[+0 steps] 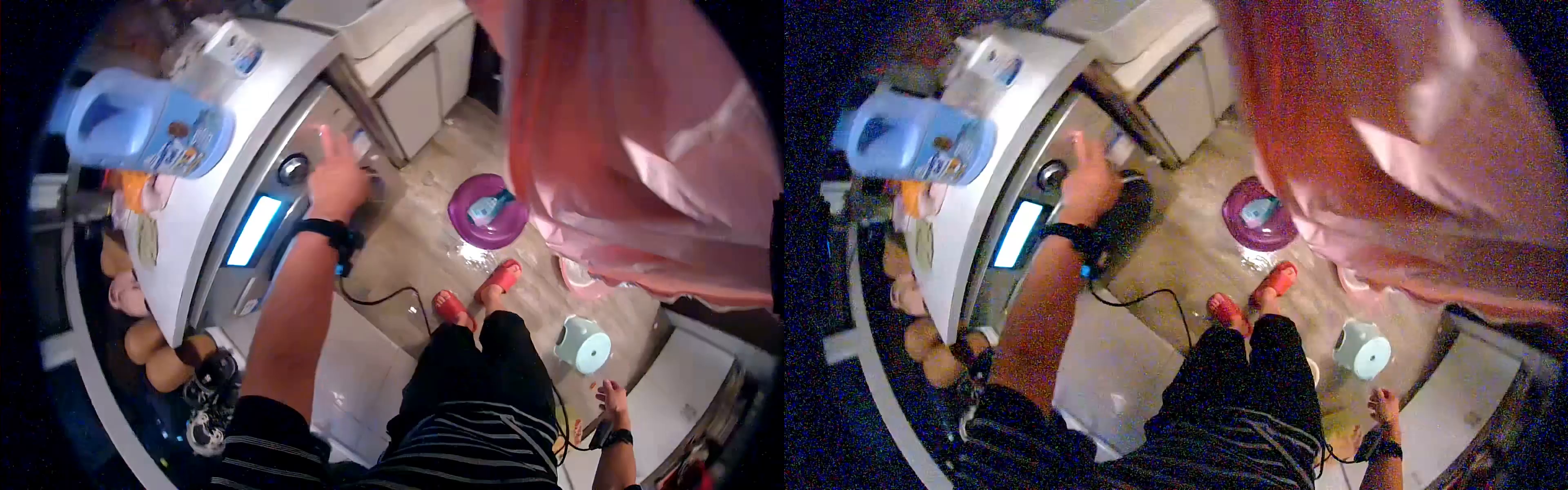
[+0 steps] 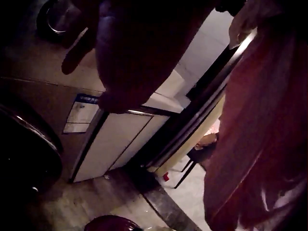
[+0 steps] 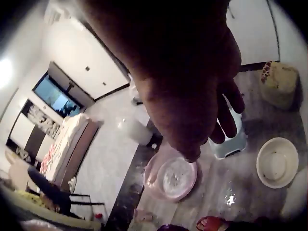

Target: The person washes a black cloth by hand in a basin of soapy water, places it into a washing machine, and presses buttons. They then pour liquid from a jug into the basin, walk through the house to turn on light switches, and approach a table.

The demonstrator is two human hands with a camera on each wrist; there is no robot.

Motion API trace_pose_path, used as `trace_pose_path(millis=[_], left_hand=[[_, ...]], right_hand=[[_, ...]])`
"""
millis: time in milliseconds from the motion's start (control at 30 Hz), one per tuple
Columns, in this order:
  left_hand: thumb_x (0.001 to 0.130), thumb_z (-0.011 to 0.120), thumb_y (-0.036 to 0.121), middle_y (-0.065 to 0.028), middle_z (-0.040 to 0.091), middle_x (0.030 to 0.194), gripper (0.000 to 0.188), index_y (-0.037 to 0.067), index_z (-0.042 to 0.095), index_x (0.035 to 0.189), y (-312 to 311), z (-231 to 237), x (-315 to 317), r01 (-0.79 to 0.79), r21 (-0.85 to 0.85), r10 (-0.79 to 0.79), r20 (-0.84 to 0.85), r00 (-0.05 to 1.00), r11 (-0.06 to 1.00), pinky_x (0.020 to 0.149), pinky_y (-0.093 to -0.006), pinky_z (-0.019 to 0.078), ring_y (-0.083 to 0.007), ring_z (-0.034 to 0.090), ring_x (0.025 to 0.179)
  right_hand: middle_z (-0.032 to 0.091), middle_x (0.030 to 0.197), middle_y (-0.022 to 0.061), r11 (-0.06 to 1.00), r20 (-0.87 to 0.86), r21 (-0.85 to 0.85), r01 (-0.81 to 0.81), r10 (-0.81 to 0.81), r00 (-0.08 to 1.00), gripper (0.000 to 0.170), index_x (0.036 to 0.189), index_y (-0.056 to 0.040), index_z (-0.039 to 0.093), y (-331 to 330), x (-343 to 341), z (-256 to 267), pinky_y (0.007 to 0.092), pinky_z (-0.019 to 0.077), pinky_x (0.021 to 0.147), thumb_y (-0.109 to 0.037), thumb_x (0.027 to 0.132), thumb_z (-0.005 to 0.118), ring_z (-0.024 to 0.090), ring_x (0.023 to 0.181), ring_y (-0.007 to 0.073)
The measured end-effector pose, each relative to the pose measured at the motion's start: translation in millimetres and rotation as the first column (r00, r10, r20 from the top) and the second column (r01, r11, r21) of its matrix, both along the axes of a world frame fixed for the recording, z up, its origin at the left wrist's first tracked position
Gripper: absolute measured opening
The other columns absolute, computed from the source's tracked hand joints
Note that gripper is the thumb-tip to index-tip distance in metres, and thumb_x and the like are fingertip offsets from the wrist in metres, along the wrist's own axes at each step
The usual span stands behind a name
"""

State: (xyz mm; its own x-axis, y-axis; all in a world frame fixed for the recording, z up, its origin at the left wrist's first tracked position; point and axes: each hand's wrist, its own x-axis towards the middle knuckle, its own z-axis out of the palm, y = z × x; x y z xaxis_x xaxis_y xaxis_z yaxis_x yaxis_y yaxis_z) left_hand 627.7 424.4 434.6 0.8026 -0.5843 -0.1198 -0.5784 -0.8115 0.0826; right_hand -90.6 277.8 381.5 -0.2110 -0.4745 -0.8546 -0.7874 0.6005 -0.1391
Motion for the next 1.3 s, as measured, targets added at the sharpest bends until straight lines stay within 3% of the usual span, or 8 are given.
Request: trace_pose_path(millis=[100, 533, 700, 900, 1000, 1100, 1133, 1300], left_hand=[[0.079, 0.048, 0.017, -0.0239, 0.012, 0.143, 0.048, 0.003, 0.034, 0.123, 3, -32, 15, 0.069, 0.030, -0.072, 0.100, 0.992, 0.997, 0.079, -0.0503, 0.0468, -0.0424, 0.058, 0.093], [0.080, 0.056, 0.035, -0.0220, -0.003, 0.146, 0.077, -0.003, 0.018, 0.136, -16, -30, 11, 0.053, 0.283, -0.068, 0.045, 0.997, 0.958, 0.091, -0.0469, 0.0410, -0.0451, 0.048, 0.109], [0.081, 0.055, 0.033, -0.0249, -0.005, 0.145, 0.079, -0.009, 0.015, 0.136, 32, -121, 109, 0.290, 0.198, -0.320, 0.142, 0.937, 0.937, 0.104, -0.0398, 0.0285, -0.0407, 0.026, 0.128], [0.081, 0.055, 0.028, -0.0207, 0.053, 0.118, 0.049, 0.001, 0.047, 0.121, -27, -15, -50, 0.253, 0.263, -0.158, -0.336, 0.928, 0.931, 0.095, -0.0396, 0.0381, -0.0360, 0.049, 0.112], [0.080, 0.055, 0.025, -0.0185, 0.061, 0.102, 0.034, 0.005, 0.059, 0.107, 33, -83, -63, 0.458, 0.101, -0.284, -0.661, 0.694, 0.883, 0.083, -0.0385, 0.0457, -0.0331, 0.058, 0.097], [0.080, 0.055, 0.025, -0.0188, 0.064, 0.089, 0.027, 0.006, 0.062, 0.098, -63, 23, -256, 0.477, 0.270, -0.225, -0.624, 0.748, 0.836, 0.074, -0.0371, 0.0490, -0.0334, 0.062, 0.085], [0.080, 0.055, 0.025, -0.0191, 0.064, 0.087, 0.027, 0.006, 0.060, 0.098, -15, -74, -205, 0.463, 0.127, -0.264, -0.677, 0.686, 0.877, 0.075, -0.0372, 0.0489, -0.0333, 0.063, 0.084], [0.081, 0.057, 0.027, -0.0194, 0.063, 0.089, 0.034, 0.003, 0.054, 0.105, -166, 2, -386, 0.661, 0.032, -0.432, -0.733, 0.526, 0.750, 0.074, -0.0362, 0.0488, -0.0310, 0.063, 0.082]], right_hand=[[0.059, 0.086, 0.0074, 0.997, 0.041, -0.079, 0.002, 0.001, 0.999, 0.034, 0.106, -0.0046, 0.052, 40, -110, -34, 0.0280, 0.0426, 0.050, -0.032, 0.086, 0.052, 0.057, 0.067, 0.0169], [0.058, 0.089, -0.0020, 0.950, 0.049, -0.087, 0.300, -0.297, 0.954, 0.031, 0.103, -0.0138, 0.054, 88, -53, 11, 0.0317, 0.0428, 0.063, -0.040, 0.087, 0.052, 0.056, 0.075, 0.0095], [0.058, 0.088, -0.0018, 0.882, 0.054, -0.111, 0.458, -0.455, 0.889, 0.029, 0.098, -0.0140, 0.055, 101, -69, 26, 0.0286, 0.0419, 0.061, -0.040, 0.085, 0.053, 0.056, 0.073, 0.0094], [0.061, 0.087, 0.0042, 0.779, 0.104, -0.032, 0.626, -0.621, 0.777, 0.039, 0.106, -0.0058, 0.055, 136, -127, -6, 0.0253, 0.0402, 0.047, -0.039, 0.084, 0.056, 0.059, 0.068, 0.0138], [0.058, 0.088, 0.0029, 0.748, 0.088, 0.001, 0.664, -0.662, 0.745, 0.038, 0.104, -0.0092, 0.054, 125, -149, 3, 0.0286, 0.0411, 0.055, -0.040, 0.082, 0.056, 0.058, 0.074, 0.0154], [0.057, 0.088, 0.0011, 0.717, 0.129, 0.033, 0.697, -0.694, 0.708, 0.035, 0.102, -0.0110, 0.054, 93, -180, -6, 0.0293, 0.0420, 0.059, -0.040, 0.083, 0.054, 0.057, 0.075, 0.0141], [0.057, 0.088, 0.0008, 0.720, 0.144, 0.015, 0.694, -0.688, 0.711, 0.034, 0.102, -0.0109, 0.055, 83, -188, -9, 0.0288, 0.0418, 0.059, -0.040, 0.084, 0.054, 0.057, 0.075, 0.0134], [0.057, 0.085, -0.0012, 0.710, 0.247, -0.087, 0.699, -0.664, 0.706, 0.030, 0.099, -0.0110, 0.056, 16, -226, -10, 0.0268, 0.0409, 0.056, -0.037, 0.085, 0.053, 0.055, 0.070, 0.0105]])
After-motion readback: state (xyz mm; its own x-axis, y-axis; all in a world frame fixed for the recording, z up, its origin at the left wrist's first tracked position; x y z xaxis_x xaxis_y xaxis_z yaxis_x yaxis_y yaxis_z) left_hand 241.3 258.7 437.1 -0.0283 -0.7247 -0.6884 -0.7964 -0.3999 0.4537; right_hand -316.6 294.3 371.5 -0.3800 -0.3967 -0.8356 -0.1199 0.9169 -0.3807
